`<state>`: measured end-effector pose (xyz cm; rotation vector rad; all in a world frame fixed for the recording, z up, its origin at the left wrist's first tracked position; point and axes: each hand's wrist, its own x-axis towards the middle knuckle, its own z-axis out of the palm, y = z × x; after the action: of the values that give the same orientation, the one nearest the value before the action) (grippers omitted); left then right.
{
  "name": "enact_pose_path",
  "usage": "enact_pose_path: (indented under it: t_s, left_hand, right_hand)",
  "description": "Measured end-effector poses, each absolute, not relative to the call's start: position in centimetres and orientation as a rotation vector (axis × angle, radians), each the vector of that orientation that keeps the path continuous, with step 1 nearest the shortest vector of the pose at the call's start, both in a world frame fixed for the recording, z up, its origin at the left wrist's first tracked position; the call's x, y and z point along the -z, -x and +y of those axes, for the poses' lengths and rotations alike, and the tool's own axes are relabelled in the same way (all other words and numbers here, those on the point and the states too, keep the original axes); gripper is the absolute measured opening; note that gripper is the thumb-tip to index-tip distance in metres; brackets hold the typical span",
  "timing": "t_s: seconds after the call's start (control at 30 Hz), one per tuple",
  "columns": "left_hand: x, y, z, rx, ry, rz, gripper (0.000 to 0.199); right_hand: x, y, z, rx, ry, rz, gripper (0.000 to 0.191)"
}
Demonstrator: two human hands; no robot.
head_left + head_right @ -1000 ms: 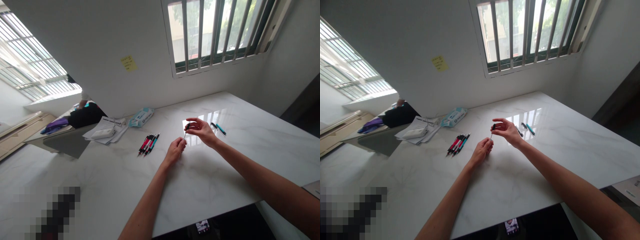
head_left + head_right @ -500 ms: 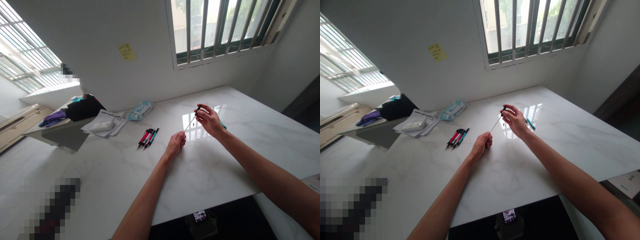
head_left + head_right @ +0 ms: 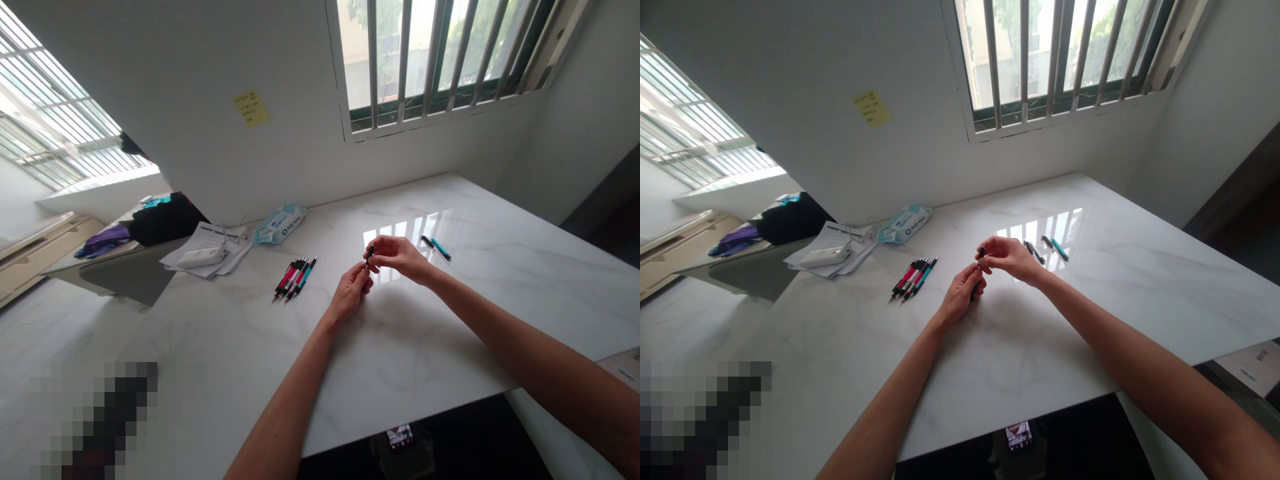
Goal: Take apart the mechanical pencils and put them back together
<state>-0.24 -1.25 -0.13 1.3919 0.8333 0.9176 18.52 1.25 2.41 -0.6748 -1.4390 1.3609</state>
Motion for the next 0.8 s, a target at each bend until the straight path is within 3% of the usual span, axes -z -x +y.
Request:
enact_pose_path:
  t_s: [0.37,0.7,0.8]
  left_hand:
    - [0.1,0.5,-1.2,-0.891,-1.334,0.862,0.028]
    - [0.0,0.4,-1.1,-0.919,-1.256,0.827,0.023]
    - [0.1,0.5,-0.9,-0.967,-1.193,0.805,0.018]
  right_hand:
    - [-3.0,-19.7,1.9,-1.335,0.771,-1.174,0.04]
    - [-2.9,-20.5,2.5,-1.27,0.806,-1.144,0.034]
    - [-2.1,-20.6,3.0,-1.115,0.916,-1.311,0.028]
